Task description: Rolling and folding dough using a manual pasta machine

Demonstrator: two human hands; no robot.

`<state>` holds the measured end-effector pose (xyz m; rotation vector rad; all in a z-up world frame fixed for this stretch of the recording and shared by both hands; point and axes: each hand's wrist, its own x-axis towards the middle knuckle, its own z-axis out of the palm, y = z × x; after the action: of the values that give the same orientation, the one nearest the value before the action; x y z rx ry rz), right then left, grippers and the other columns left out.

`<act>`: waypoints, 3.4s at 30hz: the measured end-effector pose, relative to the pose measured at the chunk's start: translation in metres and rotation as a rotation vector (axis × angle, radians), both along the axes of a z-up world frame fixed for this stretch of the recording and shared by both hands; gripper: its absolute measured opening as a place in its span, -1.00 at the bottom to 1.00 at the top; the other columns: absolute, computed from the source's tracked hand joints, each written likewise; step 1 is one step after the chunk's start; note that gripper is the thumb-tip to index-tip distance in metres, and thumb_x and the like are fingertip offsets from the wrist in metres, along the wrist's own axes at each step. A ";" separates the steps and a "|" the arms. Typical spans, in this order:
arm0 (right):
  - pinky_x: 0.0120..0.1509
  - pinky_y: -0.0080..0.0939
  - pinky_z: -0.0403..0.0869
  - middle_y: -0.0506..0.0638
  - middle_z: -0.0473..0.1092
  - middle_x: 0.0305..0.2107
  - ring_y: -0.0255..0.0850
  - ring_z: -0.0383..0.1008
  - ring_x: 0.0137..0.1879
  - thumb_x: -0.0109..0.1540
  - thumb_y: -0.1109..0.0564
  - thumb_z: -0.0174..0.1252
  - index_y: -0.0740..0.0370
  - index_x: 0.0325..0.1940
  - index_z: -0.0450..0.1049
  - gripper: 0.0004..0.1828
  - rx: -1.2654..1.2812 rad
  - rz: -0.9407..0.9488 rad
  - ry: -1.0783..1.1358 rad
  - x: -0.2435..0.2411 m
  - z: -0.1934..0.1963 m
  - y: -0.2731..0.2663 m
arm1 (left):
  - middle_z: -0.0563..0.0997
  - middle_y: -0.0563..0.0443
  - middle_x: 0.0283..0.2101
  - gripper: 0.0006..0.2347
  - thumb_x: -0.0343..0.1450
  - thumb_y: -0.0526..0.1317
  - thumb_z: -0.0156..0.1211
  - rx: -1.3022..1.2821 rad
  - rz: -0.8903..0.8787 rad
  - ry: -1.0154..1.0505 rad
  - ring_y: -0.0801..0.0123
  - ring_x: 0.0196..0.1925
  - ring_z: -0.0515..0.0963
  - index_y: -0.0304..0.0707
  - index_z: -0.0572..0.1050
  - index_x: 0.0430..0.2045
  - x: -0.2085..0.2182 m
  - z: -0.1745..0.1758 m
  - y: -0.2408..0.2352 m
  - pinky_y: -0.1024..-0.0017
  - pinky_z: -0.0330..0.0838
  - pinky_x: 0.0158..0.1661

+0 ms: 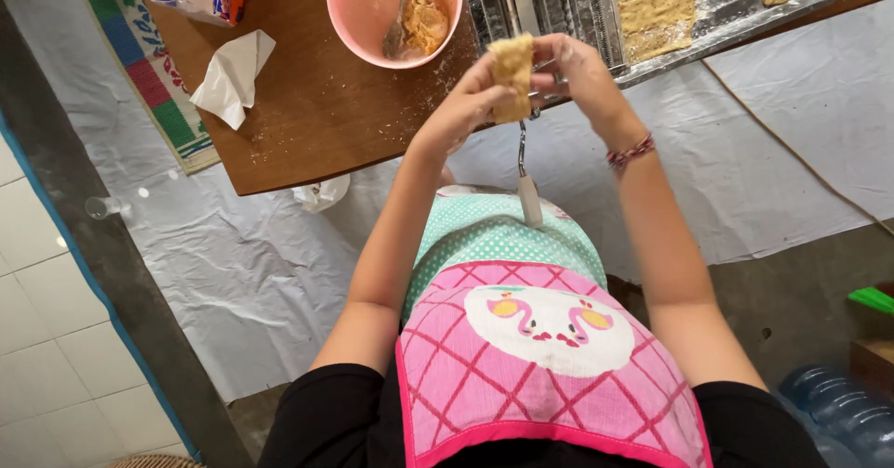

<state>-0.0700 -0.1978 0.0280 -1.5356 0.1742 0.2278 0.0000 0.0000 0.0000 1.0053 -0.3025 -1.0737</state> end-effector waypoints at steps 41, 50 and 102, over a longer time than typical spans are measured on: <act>-0.16 -0.37 0.66 0.03 0.57 -0.35 -0.32 0.60 -0.23 0.31 0.29 0.28 0.31 -0.16 0.58 -0.96 -0.407 -0.449 -0.081 0.036 -0.055 -0.017 | 0.55 -0.04 -0.30 -0.80 0.26 -0.53 0.17 0.296 -0.178 -1.251 0.25 -0.36 0.50 -0.26 0.51 -0.35 0.101 -0.077 -0.067 0.37 0.34 -0.45; -0.18 -0.38 0.69 0.00 0.57 -0.36 -0.35 0.61 -0.24 0.32 0.27 0.25 0.25 -0.17 0.56 -0.98 -0.376 -0.488 -0.005 0.043 -0.058 -0.014 | 0.52 -0.02 -0.29 -0.79 0.29 -0.46 0.33 0.295 -0.153 -1.424 0.15 -0.31 0.53 -0.20 0.50 -0.30 0.109 -0.100 -0.075 0.25 0.39 -0.47; 0.12 0.41 0.41 0.45 0.49 -0.13 0.43 0.48 0.05 0.41 -0.15 0.05 0.26 0.07 0.44 -0.59 -0.782 -0.615 0.664 -0.107 -0.250 0.032 | 0.58 -0.22 0.11 -0.63 0.37 -0.02 0.27 0.190 0.436 0.747 -0.07 0.17 0.54 -0.30 0.60 -0.08 0.045 -0.269 -0.041 -0.03 0.49 0.16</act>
<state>-0.1768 -0.1659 -0.2221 -2.0292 1.3682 0.1739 0.0447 -0.0408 -0.2693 0.7214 0.6097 -1.0067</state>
